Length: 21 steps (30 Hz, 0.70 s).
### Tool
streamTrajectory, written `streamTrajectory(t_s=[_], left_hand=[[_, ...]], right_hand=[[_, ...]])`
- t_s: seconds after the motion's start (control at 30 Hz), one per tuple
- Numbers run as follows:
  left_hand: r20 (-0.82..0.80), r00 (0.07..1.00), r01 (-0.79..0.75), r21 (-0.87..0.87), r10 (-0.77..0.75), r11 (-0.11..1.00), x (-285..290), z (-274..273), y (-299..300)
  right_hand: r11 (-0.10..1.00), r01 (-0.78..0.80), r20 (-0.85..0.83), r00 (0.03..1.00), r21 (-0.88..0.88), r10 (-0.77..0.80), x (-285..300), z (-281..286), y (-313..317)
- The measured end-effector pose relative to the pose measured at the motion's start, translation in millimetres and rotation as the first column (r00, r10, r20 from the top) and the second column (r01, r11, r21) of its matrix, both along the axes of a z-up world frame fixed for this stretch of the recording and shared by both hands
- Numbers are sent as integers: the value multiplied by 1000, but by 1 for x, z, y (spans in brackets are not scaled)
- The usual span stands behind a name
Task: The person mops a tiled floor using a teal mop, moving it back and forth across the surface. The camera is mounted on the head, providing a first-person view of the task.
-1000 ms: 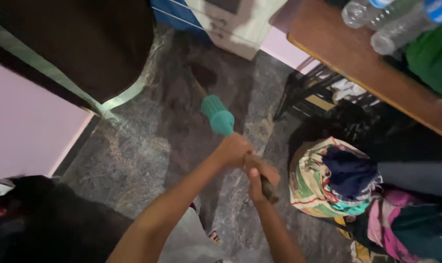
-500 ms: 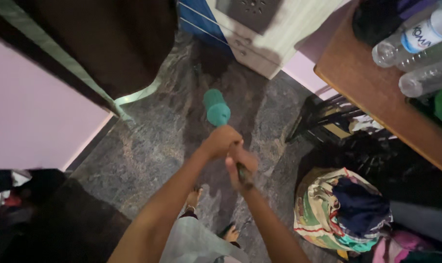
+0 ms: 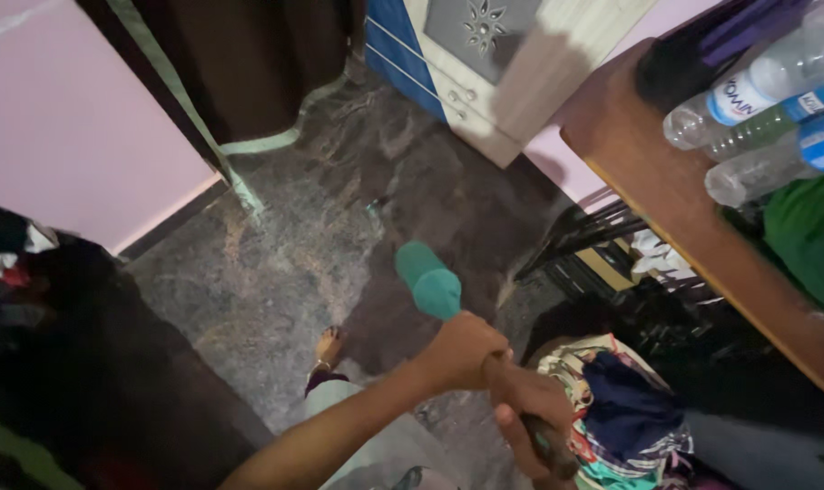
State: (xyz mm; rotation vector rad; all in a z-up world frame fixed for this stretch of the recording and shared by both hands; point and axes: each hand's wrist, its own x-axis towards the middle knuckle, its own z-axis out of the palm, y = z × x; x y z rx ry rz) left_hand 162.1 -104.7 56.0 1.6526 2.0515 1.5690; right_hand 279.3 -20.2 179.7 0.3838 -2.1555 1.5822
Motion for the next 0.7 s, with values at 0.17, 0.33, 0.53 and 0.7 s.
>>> streamTrajectory(t_s=[0.17,0.33,0.53,0.7], left_hand=[[65,998,8,-36,-5,999,59,10,-4],[-25,994,-104,29,104,994,70,-13,-17],[-66,972,-224,32,225,974,59,-30,-17],[-53,973,-224,31,225,974,25,-41,-10]], right_hand=[[991,85,-26,996,102,-83,61,12,-7],[976,-71,108,993,206,50,70,-13,-2],[997,-33,-194,980,72,46,46,-52,-11],[994,-30,-263,963,109,58,14,-64,1]])
